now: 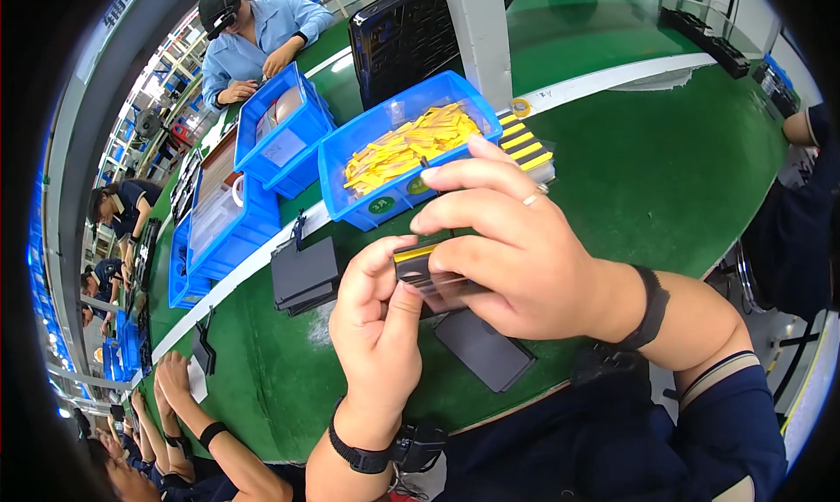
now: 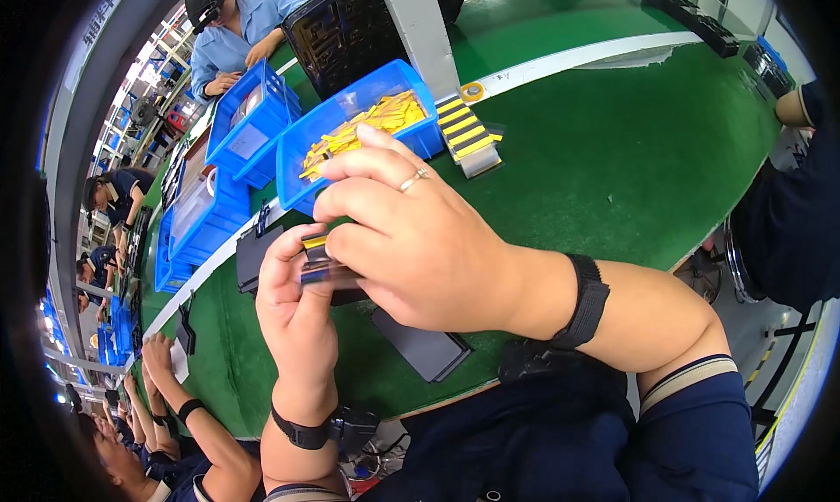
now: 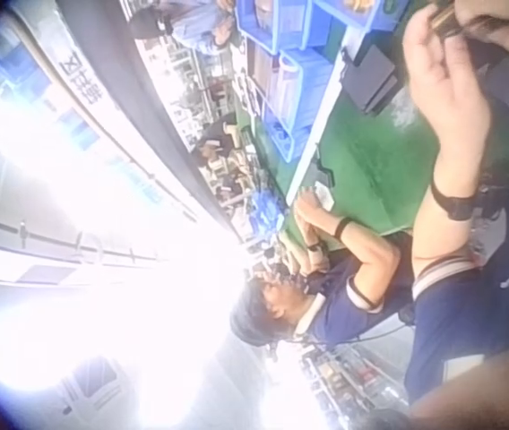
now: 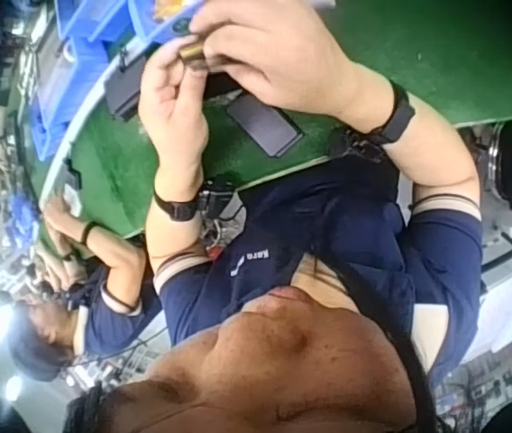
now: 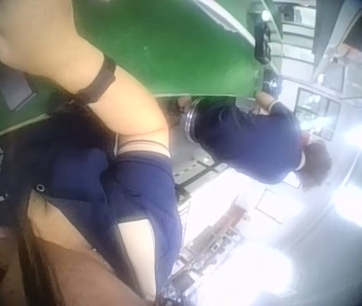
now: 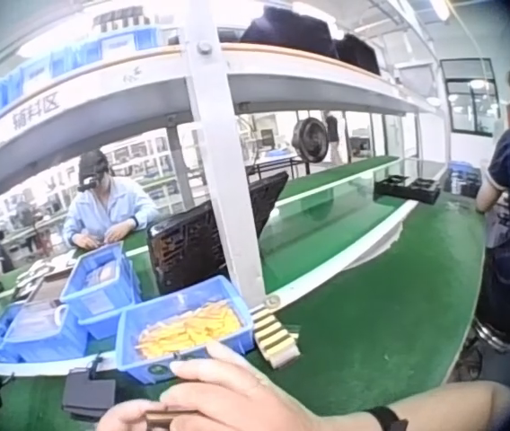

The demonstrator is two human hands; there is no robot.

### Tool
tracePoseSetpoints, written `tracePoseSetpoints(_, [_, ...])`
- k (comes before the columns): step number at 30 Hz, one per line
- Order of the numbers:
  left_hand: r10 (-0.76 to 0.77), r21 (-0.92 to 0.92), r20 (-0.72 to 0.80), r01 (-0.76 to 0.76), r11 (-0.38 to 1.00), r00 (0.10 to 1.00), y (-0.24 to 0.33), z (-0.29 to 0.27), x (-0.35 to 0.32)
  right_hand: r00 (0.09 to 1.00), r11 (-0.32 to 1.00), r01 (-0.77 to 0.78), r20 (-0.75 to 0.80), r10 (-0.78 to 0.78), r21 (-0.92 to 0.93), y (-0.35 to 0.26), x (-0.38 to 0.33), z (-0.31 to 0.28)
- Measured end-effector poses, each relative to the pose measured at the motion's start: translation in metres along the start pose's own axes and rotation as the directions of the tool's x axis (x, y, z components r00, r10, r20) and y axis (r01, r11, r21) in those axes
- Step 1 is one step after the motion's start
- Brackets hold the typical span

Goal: Assemble small plastic and adhesive components on a workbench in an electronics or manufacturing environment.

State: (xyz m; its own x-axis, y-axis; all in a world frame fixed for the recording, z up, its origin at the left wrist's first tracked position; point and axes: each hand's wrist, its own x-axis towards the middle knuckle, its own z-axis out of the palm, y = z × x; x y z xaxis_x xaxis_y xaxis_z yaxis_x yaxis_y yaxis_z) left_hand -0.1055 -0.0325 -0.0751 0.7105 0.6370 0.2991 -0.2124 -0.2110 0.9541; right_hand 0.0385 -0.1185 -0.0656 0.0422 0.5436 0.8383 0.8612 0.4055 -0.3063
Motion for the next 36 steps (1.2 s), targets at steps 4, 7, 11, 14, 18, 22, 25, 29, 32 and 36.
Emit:
tracePoseSetpoints(4, [-0.022,-0.205,-0.038,0.014,0.979,0.999,-0.005,0.000,-0.001,0.994,0.992,0.051,-0.088,-0.062,-0.116,0.004,-0.007,0.007])
tracePoseSetpoints(7, [-0.043,-0.226,-0.035,0.034,0.974,0.998,-0.005,0.003,-0.002,0.991,0.985,0.081,-0.098,-0.096,-0.149,0.006,-0.008,0.009])
tracePoseSetpoints(11, [-0.014,-0.153,0.019,0.016,0.988,1.000,-0.009,0.002,-0.002,0.987,0.978,0.120,-0.088,-0.136,-0.169,0.011,-0.009,0.011])
tracePoseSetpoints(14, [-0.040,-0.032,-0.039,0.039,0.999,0.998,-0.004,0.007,-0.004,0.995,0.987,0.042,-0.082,-0.055,-0.153,0.010,-0.008,0.008])
tracePoseSetpoints(18, [0.120,0.290,-0.120,-0.081,0.954,0.986,-0.013,0.007,-0.007,0.997,0.989,-0.070,-0.043,0.065,-0.131,0.005,-0.006,0.006])
tracePoseSetpoints(22, [0.190,0.399,-0.107,-0.133,0.907,0.976,-0.010,0.003,-0.005,0.999,0.994,-0.038,-0.031,0.035,-0.104,0.008,-0.006,0.007])
tracePoseSetpoints(25, [0.229,0.440,-0.157,-0.140,0.887,0.961,-0.012,-0.015,0.015,0.989,0.990,-0.140,0.035,0.140,-0.003,0.008,-0.009,0.007])
tracePoseSetpoints(29, [0.064,0.211,-0.397,0.023,0.977,0.915,-0.010,-0.097,0.043,0.979,0.978,-0.197,0.067,0.193,0.065,0.007,-0.009,0.009])
tracePoseSetpoints(32, [-0.048,0.294,-0.457,0.202,0.934,0.888,-0.016,-0.128,0.050,0.955,0.964,-0.263,0.154,0.254,0.041,0.010,-0.008,0.010])
tracePoseSetpoints(36, [0.332,0.822,-0.235,0.005,0.569,0.913,-0.009,-0.087,0.040,0.909,0.904,-0.399,0.194,0.369,0.155,0.014,-0.008,0.012])
